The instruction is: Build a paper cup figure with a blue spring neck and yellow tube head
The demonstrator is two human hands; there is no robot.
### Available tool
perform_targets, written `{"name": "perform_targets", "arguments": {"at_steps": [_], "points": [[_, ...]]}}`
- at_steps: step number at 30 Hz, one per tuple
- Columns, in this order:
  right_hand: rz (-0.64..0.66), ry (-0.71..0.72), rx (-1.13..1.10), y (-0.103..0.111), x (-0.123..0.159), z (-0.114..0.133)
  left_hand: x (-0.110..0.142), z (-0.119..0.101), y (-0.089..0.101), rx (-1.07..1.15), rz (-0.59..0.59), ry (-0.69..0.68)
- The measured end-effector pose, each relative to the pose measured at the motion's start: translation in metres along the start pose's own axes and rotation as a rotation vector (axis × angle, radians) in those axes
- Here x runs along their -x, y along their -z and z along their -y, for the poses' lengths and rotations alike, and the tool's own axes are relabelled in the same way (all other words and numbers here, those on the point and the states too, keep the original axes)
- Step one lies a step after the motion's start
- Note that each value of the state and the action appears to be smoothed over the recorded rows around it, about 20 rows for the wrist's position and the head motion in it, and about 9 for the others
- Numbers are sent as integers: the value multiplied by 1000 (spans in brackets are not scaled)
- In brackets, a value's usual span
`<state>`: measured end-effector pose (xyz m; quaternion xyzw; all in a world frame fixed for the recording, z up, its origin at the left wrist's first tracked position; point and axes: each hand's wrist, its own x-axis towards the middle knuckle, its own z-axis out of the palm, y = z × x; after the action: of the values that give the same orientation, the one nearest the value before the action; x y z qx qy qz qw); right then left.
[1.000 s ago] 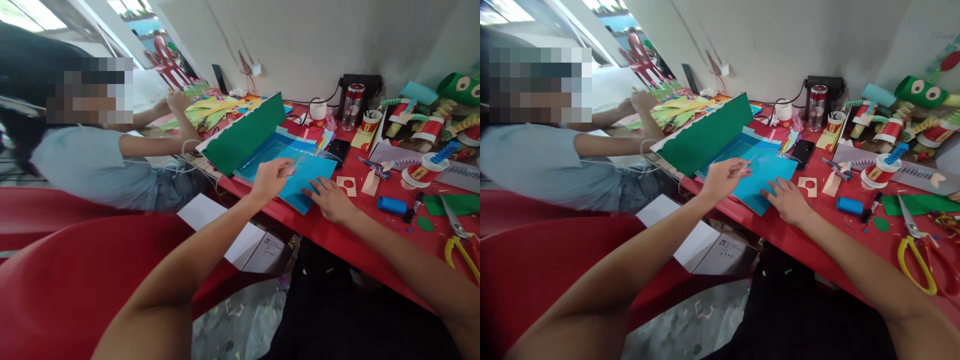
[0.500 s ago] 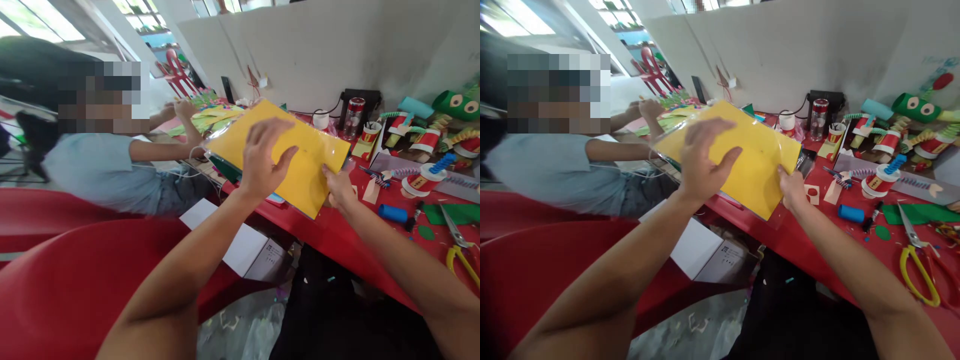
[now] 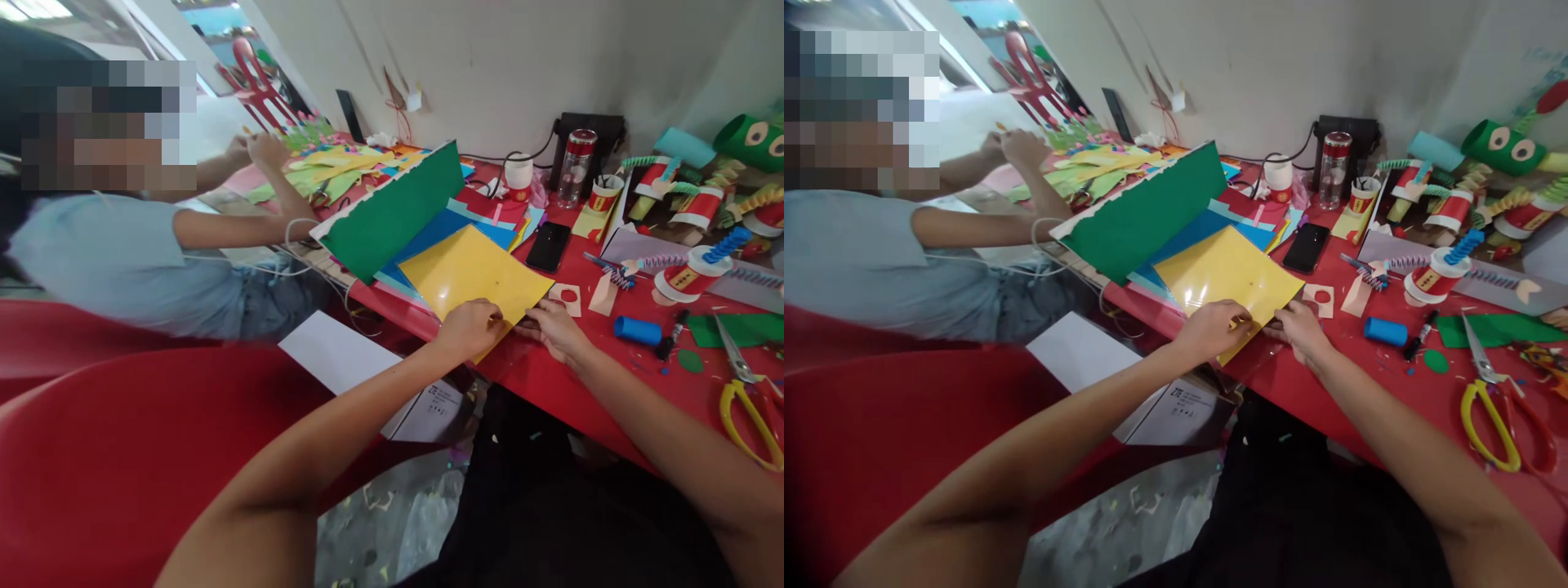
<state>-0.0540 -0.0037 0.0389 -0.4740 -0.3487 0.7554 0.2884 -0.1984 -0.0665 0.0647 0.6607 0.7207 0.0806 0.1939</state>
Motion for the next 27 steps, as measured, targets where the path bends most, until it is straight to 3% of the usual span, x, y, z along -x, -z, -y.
{"name": "perform_targets", "arguments": {"at_steps": [5,11,13,17,20,24,27], "points": [[-56,48,73,11,-9,-4,3,-4,-5,-71,-29,46],[-117,150,221,17,-16,-14,6,-12,-8,-210,18,36],[-137,317,457,22,-14,-15,7,-12,-10,-246,6,24],[-136,749,1205,28,-3,-13,9,-8,-14,-245,-49,-2],[-143,847,1535,24,4,-10,9,-5,-14,-198,-73,3],[-175,894,1751,19,5,-4,5,-1,-8,-63,-78,82],[-22,1042,1882,19,2,0,1,4,-2,52,-109,138]]}}
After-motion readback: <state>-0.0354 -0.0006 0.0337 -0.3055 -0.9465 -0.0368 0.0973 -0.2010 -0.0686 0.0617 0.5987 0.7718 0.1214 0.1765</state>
